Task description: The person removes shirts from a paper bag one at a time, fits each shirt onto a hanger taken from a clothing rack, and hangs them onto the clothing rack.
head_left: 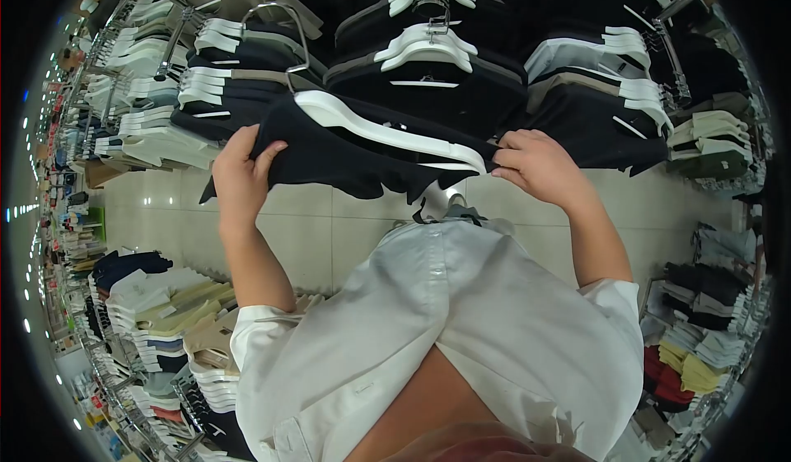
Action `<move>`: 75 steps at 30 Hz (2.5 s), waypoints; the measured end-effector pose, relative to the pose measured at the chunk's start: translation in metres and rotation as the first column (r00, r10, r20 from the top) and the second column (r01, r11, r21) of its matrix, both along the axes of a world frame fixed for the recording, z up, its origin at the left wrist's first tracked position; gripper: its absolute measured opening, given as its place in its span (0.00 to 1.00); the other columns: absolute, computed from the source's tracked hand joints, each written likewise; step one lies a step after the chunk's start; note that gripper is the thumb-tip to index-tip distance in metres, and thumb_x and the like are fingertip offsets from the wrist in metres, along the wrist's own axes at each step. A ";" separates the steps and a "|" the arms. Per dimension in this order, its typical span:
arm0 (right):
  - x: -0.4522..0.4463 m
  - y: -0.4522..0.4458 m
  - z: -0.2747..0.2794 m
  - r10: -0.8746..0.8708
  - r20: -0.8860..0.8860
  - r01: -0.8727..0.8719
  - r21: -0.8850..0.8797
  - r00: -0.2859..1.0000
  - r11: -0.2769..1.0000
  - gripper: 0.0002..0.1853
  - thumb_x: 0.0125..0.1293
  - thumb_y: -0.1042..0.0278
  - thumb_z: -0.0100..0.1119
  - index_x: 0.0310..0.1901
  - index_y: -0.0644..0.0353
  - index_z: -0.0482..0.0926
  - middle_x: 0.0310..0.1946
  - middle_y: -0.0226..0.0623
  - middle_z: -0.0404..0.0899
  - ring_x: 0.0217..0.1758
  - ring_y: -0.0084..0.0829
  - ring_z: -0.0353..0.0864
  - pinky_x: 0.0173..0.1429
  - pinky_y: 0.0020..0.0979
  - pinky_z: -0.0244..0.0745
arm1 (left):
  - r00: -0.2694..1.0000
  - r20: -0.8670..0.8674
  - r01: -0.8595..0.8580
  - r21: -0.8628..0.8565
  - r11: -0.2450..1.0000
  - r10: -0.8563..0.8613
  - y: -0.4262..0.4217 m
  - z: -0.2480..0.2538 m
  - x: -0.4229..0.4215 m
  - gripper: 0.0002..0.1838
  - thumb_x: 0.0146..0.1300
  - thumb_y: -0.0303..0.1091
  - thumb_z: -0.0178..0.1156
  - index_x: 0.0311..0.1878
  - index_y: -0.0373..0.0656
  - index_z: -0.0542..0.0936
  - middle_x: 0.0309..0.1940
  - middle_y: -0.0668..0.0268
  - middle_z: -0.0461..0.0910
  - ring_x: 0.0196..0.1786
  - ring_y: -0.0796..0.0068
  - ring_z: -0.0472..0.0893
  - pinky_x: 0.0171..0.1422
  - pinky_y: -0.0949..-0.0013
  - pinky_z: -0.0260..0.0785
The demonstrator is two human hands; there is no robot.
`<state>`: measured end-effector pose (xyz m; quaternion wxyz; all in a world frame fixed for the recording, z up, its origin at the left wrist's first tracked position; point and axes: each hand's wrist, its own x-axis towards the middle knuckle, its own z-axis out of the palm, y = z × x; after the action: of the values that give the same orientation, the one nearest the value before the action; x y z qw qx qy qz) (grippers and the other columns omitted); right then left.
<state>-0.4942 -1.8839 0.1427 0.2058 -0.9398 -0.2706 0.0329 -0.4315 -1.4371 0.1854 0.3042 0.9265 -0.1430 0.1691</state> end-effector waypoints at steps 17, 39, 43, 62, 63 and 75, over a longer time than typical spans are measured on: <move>0.009 0.029 0.038 0.060 -0.028 -0.051 0.256 0.998 0.965 0.20 0.60 0.60 0.78 0.51 0.57 0.85 0.33 0.35 0.83 0.42 0.42 0.83 0.49 0.41 0.78 | 0.978 0.207 0.016 0.088 0.996 -0.034 -0.037 -0.019 -0.014 0.16 0.55 0.32 0.79 0.46 0.40 0.87 0.31 0.62 0.80 0.32 0.59 0.80 0.38 0.63 0.73; 0.044 0.064 0.036 -0.088 0.195 0.052 0.183 0.977 0.982 0.20 0.66 0.59 0.74 0.52 0.61 0.81 0.41 0.43 0.83 0.45 0.52 0.84 0.46 0.43 0.78 | 0.976 0.149 0.171 -0.075 0.982 -0.159 -0.067 0.011 -0.001 0.21 0.52 0.29 0.81 0.50 0.38 0.87 0.33 0.62 0.80 0.33 0.62 0.80 0.41 0.67 0.73; 0.051 0.039 0.045 -0.218 0.119 0.176 0.293 0.969 0.940 0.19 0.63 0.61 0.78 0.48 0.64 0.83 0.38 0.46 0.84 0.40 0.51 0.84 0.46 0.39 0.78 | 0.981 0.147 0.124 0.019 0.992 -0.126 -0.027 -0.002 0.020 0.19 0.49 0.39 0.81 0.41 0.40 0.87 0.33 0.62 0.82 0.35 0.57 0.83 0.41 0.60 0.75; 0.045 0.014 0.049 -0.205 0.076 0.182 0.239 0.976 0.954 0.29 0.61 0.56 0.78 0.58 0.65 0.82 0.46 0.47 0.86 0.49 0.52 0.86 0.55 0.39 0.80 | 0.931 0.094 0.355 -0.015 0.935 -0.352 -0.056 -0.022 0.033 0.17 0.65 0.39 0.73 0.50 0.38 0.84 0.39 0.57 0.84 0.39 0.49 0.85 0.42 0.58 0.78; 0.044 0.017 0.053 -0.200 0.086 0.171 0.266 0.976 0.949 0.29 0.61 0.57 0.78 0.60 0.64 0.82 0.46 0.47 0.86 0.50 0.52 0.86 0.57 0.39 0.79 | 0.929 0.114 0.356 -0.011 0.934 -0.353 -0.057 -0.020 0.034 0.17 0.65 0.39 0.73 0.50 0.38 0.84 0.39 0.57 0.84 0.39 0.50 0.85 0.42 0.58 0.77; 0.047 0.010 0.093 -0.179 0.144 0.144 0.222 0.973 0.964 0.20 0.69 0.59 0.71 0.57 0.62 0.82 0.47 0.46 0.84 0.50 0.52 0.84 0.55 0.41 0.79 | 0.916 0.167 0.372 -0.012 0.928 -0.365 -0.051 0.017 0.049 0.16 0.67 0.37 0.72 0.52 0.37 0.84 0.40 0.56 0.84 0.40 0.50 0.84 0.44 0.62 0.77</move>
<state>-0.4469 -1.8743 0.2355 0.2832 -0.9313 -0.2106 -0.0897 -0.3822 -1.4885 0.2027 0.3382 0.8593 -0.3353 0.1863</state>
